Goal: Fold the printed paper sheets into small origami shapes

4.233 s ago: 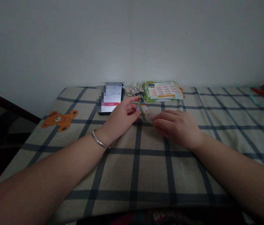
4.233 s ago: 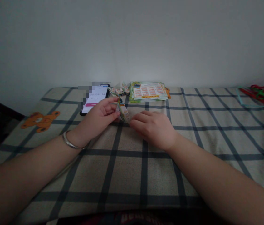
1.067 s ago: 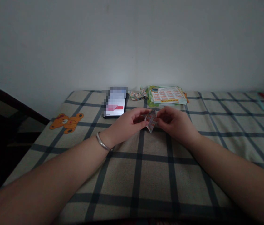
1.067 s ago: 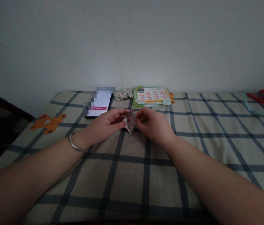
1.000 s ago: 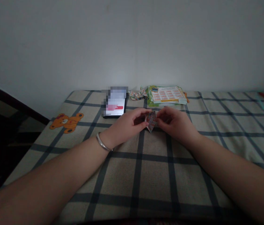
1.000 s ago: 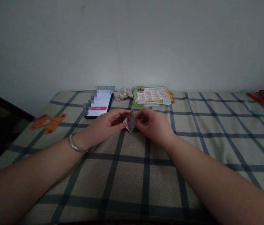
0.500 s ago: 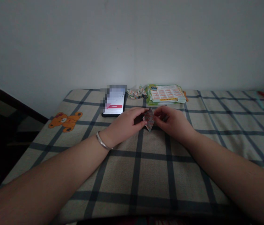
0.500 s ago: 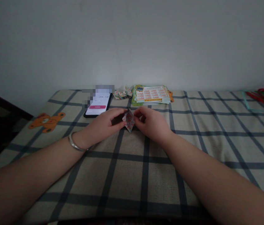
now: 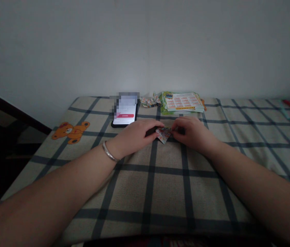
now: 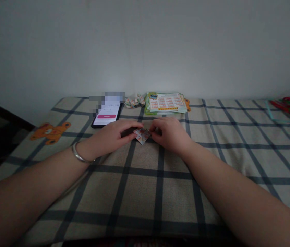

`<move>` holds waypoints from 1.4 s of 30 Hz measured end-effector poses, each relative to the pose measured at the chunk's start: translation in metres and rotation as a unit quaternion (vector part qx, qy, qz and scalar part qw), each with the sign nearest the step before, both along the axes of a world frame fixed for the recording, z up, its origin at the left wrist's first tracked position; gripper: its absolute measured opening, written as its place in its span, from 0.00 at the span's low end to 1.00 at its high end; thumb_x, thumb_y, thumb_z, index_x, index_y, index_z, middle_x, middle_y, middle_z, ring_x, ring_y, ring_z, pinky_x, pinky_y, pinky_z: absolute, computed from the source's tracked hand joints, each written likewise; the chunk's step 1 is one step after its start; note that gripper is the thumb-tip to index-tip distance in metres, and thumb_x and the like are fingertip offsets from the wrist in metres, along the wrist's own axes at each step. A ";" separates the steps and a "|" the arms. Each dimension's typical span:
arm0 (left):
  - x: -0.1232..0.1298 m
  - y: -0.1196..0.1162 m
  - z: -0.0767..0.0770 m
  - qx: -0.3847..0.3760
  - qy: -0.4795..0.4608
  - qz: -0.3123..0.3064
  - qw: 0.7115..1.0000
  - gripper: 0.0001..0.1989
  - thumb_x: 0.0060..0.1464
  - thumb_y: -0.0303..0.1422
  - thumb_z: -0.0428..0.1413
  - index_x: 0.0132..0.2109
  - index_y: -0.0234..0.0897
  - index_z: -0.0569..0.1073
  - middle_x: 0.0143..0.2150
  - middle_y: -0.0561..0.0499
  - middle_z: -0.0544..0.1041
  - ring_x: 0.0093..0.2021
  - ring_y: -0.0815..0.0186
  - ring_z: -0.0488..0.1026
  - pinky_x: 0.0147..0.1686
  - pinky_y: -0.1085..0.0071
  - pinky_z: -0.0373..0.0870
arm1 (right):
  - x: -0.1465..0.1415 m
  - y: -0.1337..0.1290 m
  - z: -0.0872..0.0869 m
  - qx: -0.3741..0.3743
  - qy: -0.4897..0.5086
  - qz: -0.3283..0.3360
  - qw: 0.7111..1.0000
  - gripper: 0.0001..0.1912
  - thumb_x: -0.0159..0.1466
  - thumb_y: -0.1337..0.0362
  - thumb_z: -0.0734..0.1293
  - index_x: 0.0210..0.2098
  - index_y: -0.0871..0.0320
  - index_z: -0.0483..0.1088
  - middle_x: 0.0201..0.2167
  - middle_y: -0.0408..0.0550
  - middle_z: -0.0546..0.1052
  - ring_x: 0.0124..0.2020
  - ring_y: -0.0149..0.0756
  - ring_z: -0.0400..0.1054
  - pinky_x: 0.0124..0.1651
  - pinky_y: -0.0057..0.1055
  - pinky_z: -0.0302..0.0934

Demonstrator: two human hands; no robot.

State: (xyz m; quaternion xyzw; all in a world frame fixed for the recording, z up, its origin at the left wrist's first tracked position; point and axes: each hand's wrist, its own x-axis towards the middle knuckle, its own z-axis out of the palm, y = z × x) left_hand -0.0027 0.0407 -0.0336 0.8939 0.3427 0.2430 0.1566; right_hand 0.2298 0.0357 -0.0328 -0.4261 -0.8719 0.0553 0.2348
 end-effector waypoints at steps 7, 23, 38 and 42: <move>-0.003 0.001 0.000 0.021 0.022 -0.015 0.999 0.15 0.61 0.29 0.54 0.54 0.37 0.73 0.55 0.50 0.77 0.55 0.65 0.73 0.58 0.64 0.68 | -0.001 -0.003 0.003 -0.020 -0.006 -0.018 1.000 0.04 0.58 0.68 0.67 0.34 0.58 0.74 0.30 0.46 0.76 0.31 0.34 0.67 0.35 0.29 0.58; -0.003 -0.001 0.004 0.070 0.045 -0.034 0.996 0.12 0.60 0.29 0.53 0.49 0.38 0.76 0.51 0.49 0.78 0.52 0.64 0.75 0.54 0.65 0.71 | -0.004 -0.018 0.012 0.001 -0.052 0.044 0.998 0.09 0.65 0.67 0.63 0.42 0.55 0.75 0.43 0.49 0.81 0.41 0.39 0.75 0.42 0.32 0.64; 0.002 -0.008 0.004 0.103 0.084 0.023 0.991 0.12 0.58 0.31 0.55 0.49 0.33 0.72 0.47 0.45 0.76 0.50 0.58 0.72 0.51 0.61 0.70 | 0.000 -0.013 0.011 0.000 -0.054 0.071 0.996 0.08 0.63 0.69 0.65 0.39 0.56 0.76 0.40 0.48 0.81 0.39 0.37 0.74 0.41 0.31 0.64; 0.005 -0.010 0.005 0.068 0.044 0.080 0.993 0.06 0.58 0.32 0.56 0.42 0.35 0.71 0.38 0.49 0.76 0.42 0.60 0.73 0.43 0.64 0.69 | -0.003 -0.012 0.008 -0.038 0.026 0.002 0.999 0.06 0.61 0.67 0.66 0.37 0.56 0.76 0.32 0.45 0.80 0.32 0.34 0.73 0.34 0.28 0.62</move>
